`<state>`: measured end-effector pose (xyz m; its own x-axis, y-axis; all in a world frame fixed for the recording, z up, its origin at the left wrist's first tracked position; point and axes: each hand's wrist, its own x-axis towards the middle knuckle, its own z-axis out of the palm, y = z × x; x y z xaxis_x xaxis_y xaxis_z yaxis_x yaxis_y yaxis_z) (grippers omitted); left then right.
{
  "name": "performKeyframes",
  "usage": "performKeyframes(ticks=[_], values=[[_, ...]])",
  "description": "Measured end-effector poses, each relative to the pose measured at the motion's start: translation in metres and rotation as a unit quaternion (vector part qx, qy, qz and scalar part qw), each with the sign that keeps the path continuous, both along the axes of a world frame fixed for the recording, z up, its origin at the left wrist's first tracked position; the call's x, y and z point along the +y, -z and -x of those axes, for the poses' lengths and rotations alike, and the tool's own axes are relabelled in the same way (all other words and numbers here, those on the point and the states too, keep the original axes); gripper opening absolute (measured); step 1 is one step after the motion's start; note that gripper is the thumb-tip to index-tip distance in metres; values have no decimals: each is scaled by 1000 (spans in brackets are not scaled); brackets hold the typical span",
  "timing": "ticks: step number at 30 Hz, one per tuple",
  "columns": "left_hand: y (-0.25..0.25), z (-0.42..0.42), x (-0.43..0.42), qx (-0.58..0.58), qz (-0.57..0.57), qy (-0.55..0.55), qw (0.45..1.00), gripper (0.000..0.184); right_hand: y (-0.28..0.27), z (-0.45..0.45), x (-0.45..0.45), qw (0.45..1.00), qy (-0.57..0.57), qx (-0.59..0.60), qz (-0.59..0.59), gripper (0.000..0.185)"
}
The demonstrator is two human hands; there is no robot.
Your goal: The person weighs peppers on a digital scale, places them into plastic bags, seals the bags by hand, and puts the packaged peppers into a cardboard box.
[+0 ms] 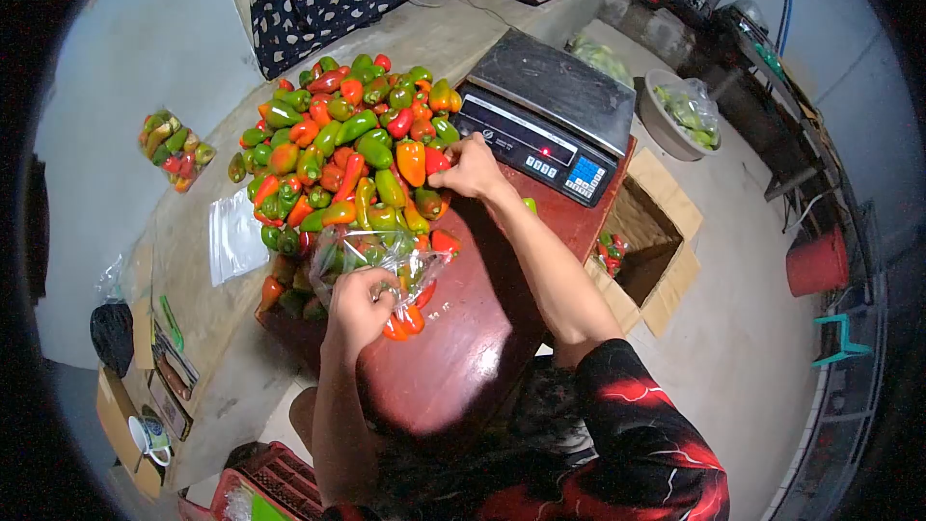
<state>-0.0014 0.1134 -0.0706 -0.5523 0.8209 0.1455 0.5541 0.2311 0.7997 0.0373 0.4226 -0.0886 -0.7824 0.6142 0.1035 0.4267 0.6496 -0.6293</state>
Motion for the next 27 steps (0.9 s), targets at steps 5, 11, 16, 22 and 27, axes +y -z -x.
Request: performKeyframes(ticks=[5, 11, 16, 22, 27], values=[[-2, -1, 0, -1, 32, -2, 999, 15, 12, -9, 12, 988, 15, 122, 98, 33], [0, -2, 1, -2, 24, -5, 1000, 15, 19, -10, -3, 996, -38, 39, 72, 69], [2, 0, 0, 29, -3, 8, 1000, 17, 43, -17, -39, 992, 23, 112, -61, 60], [-1, 1, 1, 4, 20, 8, 1000, 18, 18, -36, -47, 991, 22, 110, -71, 54], [0, 0, -3, 9, 12, 1, 1000, 17, -26, -65, -29, 987, 54, 137, -67, 50]])
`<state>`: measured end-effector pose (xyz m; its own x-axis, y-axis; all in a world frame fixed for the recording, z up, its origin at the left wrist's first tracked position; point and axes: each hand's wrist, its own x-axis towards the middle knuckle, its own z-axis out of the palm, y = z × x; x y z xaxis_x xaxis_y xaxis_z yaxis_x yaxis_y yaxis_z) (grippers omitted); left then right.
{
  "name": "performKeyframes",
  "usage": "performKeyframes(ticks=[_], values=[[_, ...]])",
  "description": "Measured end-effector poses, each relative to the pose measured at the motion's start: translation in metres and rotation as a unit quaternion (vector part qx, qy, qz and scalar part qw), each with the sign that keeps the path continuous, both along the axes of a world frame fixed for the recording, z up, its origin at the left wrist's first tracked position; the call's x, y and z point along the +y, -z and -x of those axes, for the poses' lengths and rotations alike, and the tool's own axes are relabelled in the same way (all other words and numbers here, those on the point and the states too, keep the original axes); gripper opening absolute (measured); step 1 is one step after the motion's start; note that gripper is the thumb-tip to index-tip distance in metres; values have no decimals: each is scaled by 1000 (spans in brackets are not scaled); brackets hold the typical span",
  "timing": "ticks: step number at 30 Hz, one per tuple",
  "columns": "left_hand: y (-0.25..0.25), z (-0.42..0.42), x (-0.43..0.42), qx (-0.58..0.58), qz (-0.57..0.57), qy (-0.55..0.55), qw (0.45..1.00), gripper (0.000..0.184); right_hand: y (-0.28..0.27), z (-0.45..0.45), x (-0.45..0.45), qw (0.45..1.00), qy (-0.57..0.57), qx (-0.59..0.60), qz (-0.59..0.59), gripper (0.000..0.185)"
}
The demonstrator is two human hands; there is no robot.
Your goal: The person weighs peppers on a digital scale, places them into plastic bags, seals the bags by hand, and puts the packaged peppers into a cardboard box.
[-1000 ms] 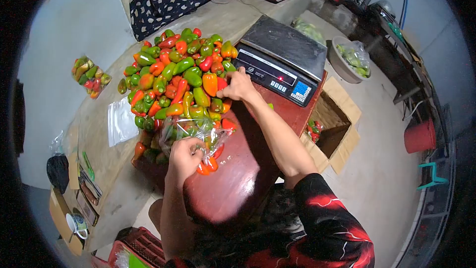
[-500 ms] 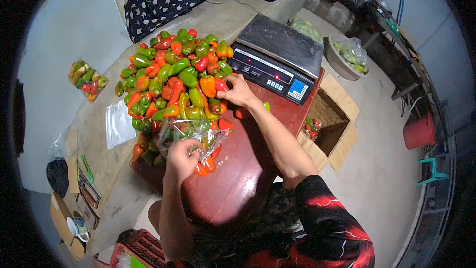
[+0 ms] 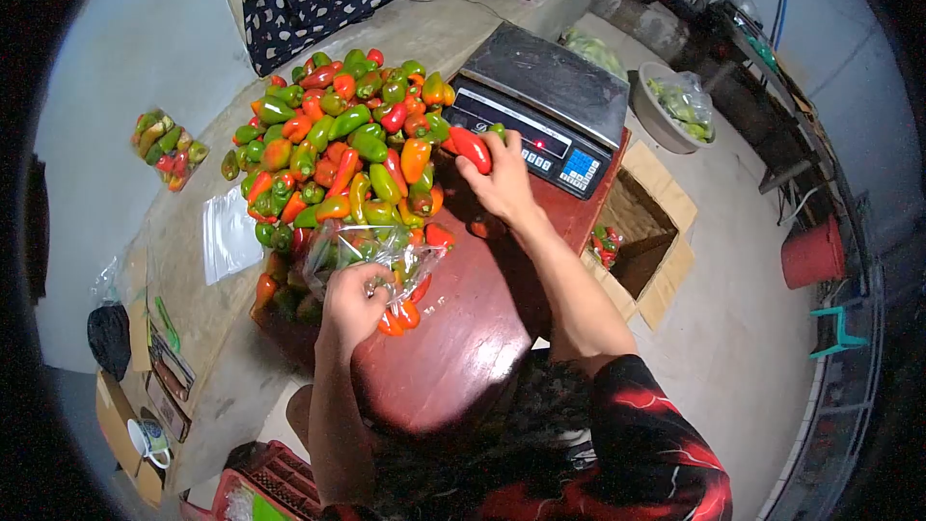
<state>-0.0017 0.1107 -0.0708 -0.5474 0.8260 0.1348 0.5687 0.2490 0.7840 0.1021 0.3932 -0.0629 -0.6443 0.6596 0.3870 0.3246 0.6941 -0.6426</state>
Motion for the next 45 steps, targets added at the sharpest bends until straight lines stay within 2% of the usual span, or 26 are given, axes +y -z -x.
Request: performKeyframes(ticks=[1, 4, 6, 8, 11, 14, 20, 26, 28, 30, 31, 32, 34, 36, 40, 41, 43, 45], values=[[-2, 0, 0, 1, -2, 3, 1000, 17, 0, -8, 2, 1000, 0, 0, -1, 50], [-8, -1, 3, -17, 39, -10, 999, 18, 26, -38, -4, 974, -3, -133, -184, 52], [-12, -3, 4, -36, 46, -13, 998, 18, 38, -54, -23, 972, -31, -161, -170, 54], [-13, -4, 3, -55, 56, -16, 997, 17, 44, -53, -26, 974, -36, -147, -170, 56], [-16, -6, 3, -16, 59, -20, 998, 18, 58, -46, -28, 972, -80, -110, -190, 59], [-18, -4, 0, -45, 44, -18, 998, 18, 65, -44, -29, 974, -105, -69, -186, 59], [-15, -4, 0, -36, 53, -18, 998, 19, 62, -53, -28, 964, -200, -88, -153, 56], [-14, -2, -1, -38, 43, 2, 998, 20, 62, -46, -24, 966, -201, -93, -130, 56], [-19, -3, -1, -41, 73, -8, 996, 20, 58, -42, -20, 969, -198, -79, -128, 56], [-13, -3, -3, -28, 51, -5, 998, 21, 50, -37, -12, 981, -148, 43, -121, 54], [-12, -2, -2, -15, 28, -4, 999, 21, 38, -33, -2, 979, -111, 62, -157, 53], [-12, -1, -1, -14, 28, -7, 999, 21, 24, -30, 12, 981, -87, 94, -144, 53], [-16, -3, -2, -79, 46, -13, 996, 19, -14, -26, 50, 980, -3, 77, -183, 50], [-14, -3, -3, -44, 37, -9, 998, 20, -29, -18, 115, 981, 70, 86, -161, 54], [-2, 1, 2, 9, -39, 2, 999, 19, -50, -15, 193, 967, 169, -98, -163, 62], [-1, 2, 4, 11, -36, 2, 999, 19, -47, -13, 205, 968, 170, -97, -159, 62], [-7, 2, 4, 2, -5, 2, 1000, 17, -37, -9, 225, 953, 184, -212, -114, 69], [-10, 2, 2, -25, 22, 7, 999, 16, -43, -4, 234, 951, 169, -244, -89, 80]])
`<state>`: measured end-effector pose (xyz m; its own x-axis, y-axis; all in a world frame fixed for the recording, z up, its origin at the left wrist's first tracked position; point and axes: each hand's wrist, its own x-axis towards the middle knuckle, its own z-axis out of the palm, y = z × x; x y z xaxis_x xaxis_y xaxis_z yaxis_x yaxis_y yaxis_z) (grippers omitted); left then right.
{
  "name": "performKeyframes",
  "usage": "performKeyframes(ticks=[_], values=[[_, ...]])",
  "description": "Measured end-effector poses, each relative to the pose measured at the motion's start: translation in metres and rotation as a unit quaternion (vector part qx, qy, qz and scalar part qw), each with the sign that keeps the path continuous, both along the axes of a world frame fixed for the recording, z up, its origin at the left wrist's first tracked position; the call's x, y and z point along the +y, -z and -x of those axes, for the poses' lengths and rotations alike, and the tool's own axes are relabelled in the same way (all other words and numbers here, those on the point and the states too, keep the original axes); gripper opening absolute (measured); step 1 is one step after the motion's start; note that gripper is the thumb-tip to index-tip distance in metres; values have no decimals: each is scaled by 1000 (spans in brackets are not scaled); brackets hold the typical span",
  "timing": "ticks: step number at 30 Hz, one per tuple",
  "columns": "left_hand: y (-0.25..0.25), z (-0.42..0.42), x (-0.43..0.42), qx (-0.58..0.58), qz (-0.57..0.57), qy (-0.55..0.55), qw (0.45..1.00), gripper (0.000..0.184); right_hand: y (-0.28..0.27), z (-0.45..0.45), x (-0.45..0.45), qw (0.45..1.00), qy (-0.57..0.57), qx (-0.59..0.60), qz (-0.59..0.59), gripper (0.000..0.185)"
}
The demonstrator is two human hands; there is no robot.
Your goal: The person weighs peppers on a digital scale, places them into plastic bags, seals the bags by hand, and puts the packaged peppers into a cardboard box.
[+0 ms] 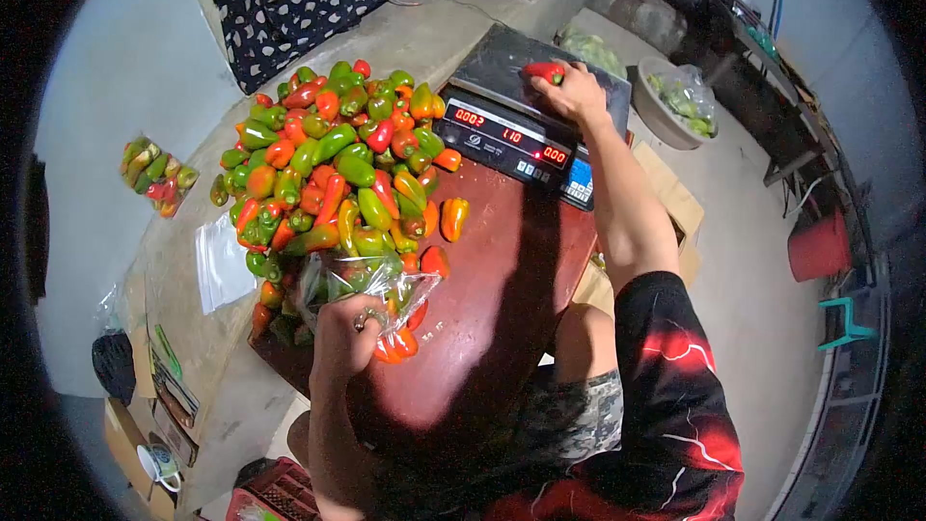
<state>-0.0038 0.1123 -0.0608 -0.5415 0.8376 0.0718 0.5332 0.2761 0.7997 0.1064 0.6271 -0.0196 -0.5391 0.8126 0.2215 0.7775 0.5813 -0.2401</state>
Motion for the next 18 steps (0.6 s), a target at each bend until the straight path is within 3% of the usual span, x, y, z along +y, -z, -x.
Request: performKeyframes(ticks=[9, 18], values=[[3, -1, -1, -30, 8, -5, 999, 16, -10, 3, 8, 997, 14, -30, 67, 91], [3, 1, -1, 2, -24, 9, 1000, 19, -13, 4, -2, 998, 22, -44, 44, 96]])
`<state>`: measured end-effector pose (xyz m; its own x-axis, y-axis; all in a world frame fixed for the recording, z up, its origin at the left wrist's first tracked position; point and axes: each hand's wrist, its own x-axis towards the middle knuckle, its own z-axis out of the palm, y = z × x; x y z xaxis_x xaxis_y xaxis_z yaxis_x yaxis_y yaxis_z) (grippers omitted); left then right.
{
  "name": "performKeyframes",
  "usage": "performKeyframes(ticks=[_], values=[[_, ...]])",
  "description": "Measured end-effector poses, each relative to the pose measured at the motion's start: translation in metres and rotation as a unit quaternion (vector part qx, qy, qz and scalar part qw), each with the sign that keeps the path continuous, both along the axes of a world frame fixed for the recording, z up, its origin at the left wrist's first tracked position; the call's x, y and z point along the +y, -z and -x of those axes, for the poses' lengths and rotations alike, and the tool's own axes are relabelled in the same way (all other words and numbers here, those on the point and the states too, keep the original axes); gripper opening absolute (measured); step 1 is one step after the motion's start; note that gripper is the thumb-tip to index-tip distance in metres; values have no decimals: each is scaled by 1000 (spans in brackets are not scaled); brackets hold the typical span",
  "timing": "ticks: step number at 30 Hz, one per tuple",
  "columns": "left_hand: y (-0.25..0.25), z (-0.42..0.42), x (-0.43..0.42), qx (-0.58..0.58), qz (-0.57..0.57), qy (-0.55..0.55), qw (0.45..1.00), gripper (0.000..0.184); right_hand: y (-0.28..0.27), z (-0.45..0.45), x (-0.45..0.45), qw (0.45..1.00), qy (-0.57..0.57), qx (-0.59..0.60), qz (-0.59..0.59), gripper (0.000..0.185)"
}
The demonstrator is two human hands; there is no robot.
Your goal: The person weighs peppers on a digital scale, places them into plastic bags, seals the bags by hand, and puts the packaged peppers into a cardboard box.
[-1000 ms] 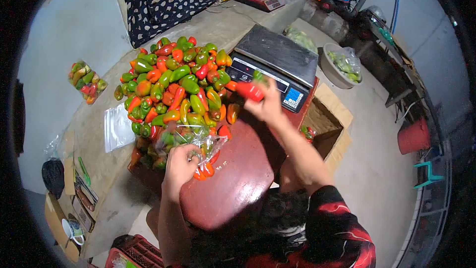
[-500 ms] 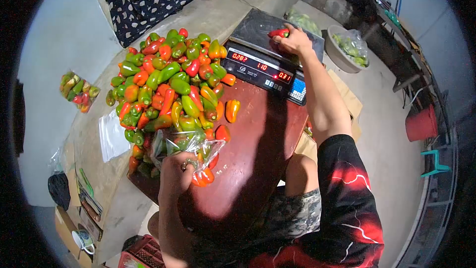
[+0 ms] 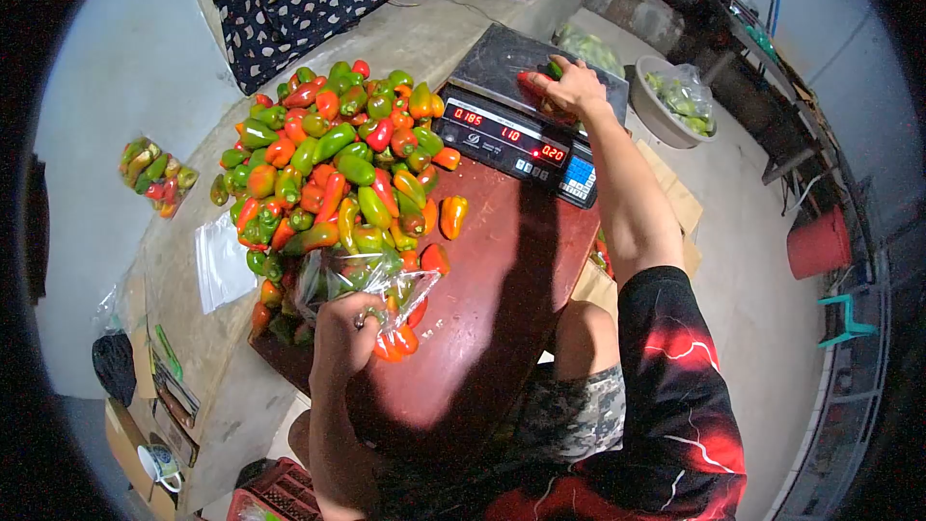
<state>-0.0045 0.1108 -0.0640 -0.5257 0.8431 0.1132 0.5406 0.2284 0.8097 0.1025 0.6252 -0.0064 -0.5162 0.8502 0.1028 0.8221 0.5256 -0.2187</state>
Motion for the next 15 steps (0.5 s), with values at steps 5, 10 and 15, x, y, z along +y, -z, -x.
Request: performKeyframes(ticks=[5, 10, 15], values=[[2, -1, 0, 9, -7, -7, 1000, 19, -4, -2, -9, 1000, 8, -4, -9, 96], [2, -1, 0, 8, -23, -6, 1000, 19, -5, -2, -10, 1000, 9, -1, -27, 92], [3, 0, 0, -15, -2, -12, 1000, 20, -4, -19, -13, 989, -13, 127, -68, 83]])
